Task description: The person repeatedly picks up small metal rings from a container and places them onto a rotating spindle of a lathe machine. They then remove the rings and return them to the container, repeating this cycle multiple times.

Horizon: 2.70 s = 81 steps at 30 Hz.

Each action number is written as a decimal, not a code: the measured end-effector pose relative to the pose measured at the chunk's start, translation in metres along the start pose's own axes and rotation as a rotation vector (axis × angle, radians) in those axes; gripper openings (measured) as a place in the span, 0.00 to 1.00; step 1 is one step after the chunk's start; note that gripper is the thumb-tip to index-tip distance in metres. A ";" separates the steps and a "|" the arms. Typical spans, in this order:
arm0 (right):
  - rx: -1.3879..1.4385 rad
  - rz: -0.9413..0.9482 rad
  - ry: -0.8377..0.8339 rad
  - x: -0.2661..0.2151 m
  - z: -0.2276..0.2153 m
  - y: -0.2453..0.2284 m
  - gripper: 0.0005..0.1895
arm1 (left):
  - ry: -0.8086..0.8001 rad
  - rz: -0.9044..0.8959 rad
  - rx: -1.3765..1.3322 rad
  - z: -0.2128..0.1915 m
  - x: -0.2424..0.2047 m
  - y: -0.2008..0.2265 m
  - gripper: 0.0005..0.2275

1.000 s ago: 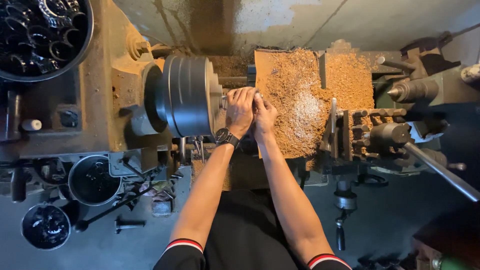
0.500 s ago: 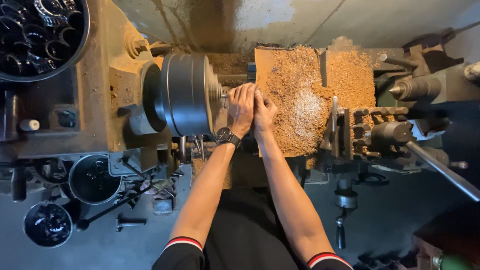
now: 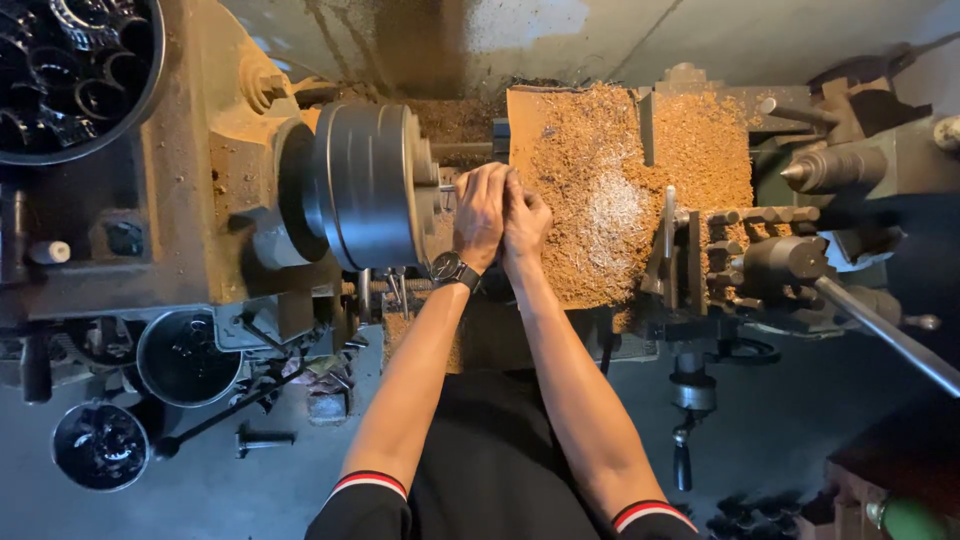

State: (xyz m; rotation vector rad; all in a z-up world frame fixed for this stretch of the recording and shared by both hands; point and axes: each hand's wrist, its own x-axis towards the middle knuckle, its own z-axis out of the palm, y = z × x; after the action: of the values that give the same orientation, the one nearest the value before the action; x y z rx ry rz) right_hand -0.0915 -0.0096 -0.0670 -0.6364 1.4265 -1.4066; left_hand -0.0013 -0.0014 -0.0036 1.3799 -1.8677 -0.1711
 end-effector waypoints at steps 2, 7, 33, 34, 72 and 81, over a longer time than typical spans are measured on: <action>0.055 0.042 -0.044 0.001 -0.006 0.002 0.18 | 0.017 -0.021 -0.026 0.004 -0.001 -0.004 0.14; 0.116 0.126 -0.185 0.000 -0.015 -0.004 0.15 | 0.009 -0.022 -0.038 -0.006 0.004 -0.002 0.13; -0.225 -0.636 -0.110 -0.159 -0.071 -0.168 0.25 | -0.053 -0.499 -1.074 -0.116 -0.039 0.126 0.07; -0.223 -0.635 -0.109 -0.160 -0.071 -0.169 0.25 | -0.054 -0.499 -1.072 -0.115 -0.040 0.125 0.07; -0.547 -0.646 -0.604 -0.250 0.013 -0.160 0.11 | 0.825 -1.058 0.282 -0.241 -0.394 -0.249 0.16; -0.495 -0.562 -0.387 -0.214 -0.011 -0.146 0.11 | 1.122 -0.704 0.081 -0.363 -0.319 -0.186 0.10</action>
State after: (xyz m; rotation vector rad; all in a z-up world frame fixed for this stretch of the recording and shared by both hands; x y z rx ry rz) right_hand -0.0618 0.1578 0.1294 -1.6356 1.3310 -1.2338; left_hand 0.4061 0.3174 -0.0181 1.6326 -0.4521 0.2923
